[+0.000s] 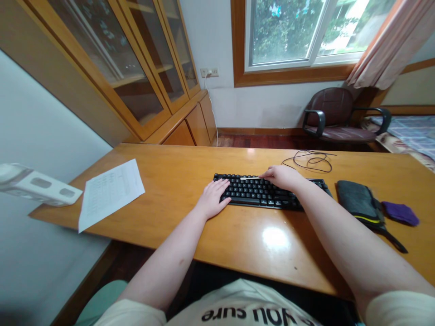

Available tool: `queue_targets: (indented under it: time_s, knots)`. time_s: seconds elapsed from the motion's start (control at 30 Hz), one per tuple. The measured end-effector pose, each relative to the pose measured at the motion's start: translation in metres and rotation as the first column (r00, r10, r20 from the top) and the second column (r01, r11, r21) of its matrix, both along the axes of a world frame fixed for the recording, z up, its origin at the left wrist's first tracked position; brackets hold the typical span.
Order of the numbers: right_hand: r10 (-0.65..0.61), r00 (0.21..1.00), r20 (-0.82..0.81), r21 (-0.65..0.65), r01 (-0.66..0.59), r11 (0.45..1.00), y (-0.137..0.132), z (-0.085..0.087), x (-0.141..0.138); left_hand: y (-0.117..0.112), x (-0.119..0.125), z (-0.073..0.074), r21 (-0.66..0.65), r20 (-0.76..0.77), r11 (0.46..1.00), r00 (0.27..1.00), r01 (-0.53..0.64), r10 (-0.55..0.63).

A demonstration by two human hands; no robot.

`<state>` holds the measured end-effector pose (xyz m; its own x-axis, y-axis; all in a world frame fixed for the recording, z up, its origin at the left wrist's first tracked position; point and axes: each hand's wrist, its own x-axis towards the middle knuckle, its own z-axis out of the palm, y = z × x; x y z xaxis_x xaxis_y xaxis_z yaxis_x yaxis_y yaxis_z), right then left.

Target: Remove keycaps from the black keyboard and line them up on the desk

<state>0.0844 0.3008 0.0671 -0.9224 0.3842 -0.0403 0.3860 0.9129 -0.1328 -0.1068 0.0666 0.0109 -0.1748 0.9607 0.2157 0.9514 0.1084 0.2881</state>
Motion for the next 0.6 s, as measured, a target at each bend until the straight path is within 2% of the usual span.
queue_targets:
  time_s: [0.27, 0.6]
  knots:
    - [0.014, 0.999, -0.046, 0.005, -0.014, 1.000, -0.005, -0.003, -0.002, 0.000, 0.000, -0.001, -0.012, -0.037, 1.000, 0.999, -0.007, 0.007]
    - [0.001, 1.000, -0.010, 0.018, -0.001, 1.000, 0.008, -0.003, 0.011, 0.000, -0.001, 0.000, -0.018, -0.067, 1.000, 0.998, -0.004, 0.003]
